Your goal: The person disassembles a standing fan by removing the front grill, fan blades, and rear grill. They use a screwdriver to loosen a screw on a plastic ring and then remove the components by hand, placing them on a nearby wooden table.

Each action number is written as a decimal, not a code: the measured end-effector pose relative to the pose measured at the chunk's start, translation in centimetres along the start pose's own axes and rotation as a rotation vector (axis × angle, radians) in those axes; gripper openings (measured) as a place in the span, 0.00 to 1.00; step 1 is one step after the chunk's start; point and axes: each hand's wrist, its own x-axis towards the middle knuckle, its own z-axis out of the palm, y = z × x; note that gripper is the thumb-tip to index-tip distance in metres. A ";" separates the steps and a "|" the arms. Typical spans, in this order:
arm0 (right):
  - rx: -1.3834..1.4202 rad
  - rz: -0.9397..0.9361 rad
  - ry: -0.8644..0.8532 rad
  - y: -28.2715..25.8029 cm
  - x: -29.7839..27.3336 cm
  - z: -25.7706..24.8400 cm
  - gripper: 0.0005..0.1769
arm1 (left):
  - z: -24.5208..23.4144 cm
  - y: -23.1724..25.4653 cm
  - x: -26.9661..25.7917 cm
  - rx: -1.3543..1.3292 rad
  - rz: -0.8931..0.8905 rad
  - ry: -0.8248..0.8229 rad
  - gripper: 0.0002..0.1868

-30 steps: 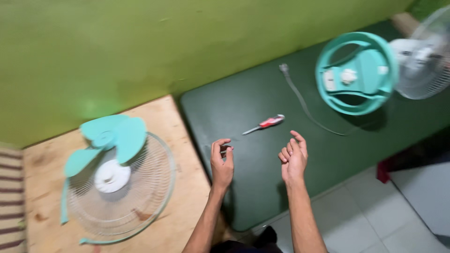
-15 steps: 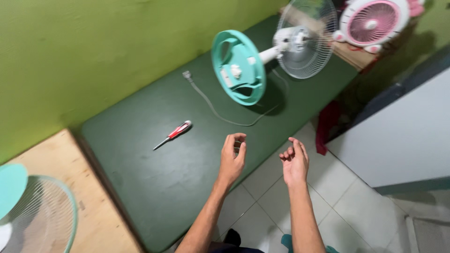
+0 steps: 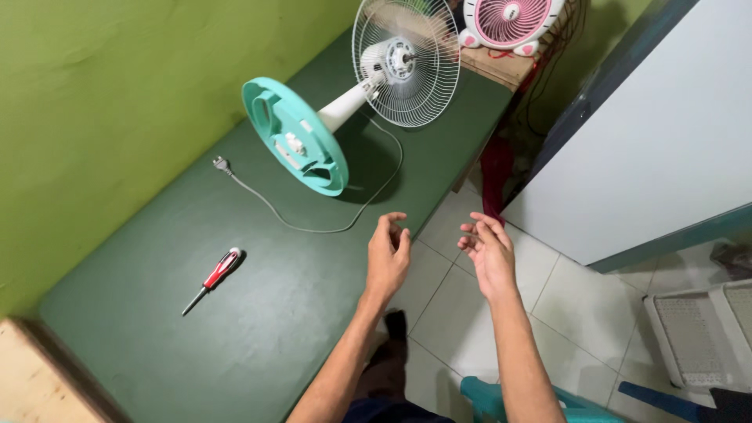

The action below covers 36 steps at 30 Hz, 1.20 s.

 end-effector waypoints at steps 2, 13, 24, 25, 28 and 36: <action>-0.009 -0.020 -0.007 -0.8 2.1 -0.6 0.13 | 1.7 -0.4 1.7 -0.016 0.013 -0.035 0.12; 0.058 -0.017 -0.052 -4.9 19.5 -2.0 0.11 | 10.1 -2.5 17.0 0.001 0.060 -0.027 0.11; 0.017 0.014 -0.074 -6.9 32.6 -3.7 0.08 | 16.1 -2.7 28.9 0.038 0.011 -0.062 0.09; 0.018 0.013 -0.084 -7.0 34.0 -3.6 0.09 | 16.5 -2.9 29.6 0.069 0.016 -0.038 0.10; 0.001 0.045 -0.159 -7.6 38.4 -2.9 0.08 | 18.1 -3.5 32.7 0.143 0.050 0.042 0.10; -0.110 0.117 -0.379 -10.8 50.8 -0.9 0.08 | 21.2 -5.3 39.9 0.212 0.105 0.284 0.10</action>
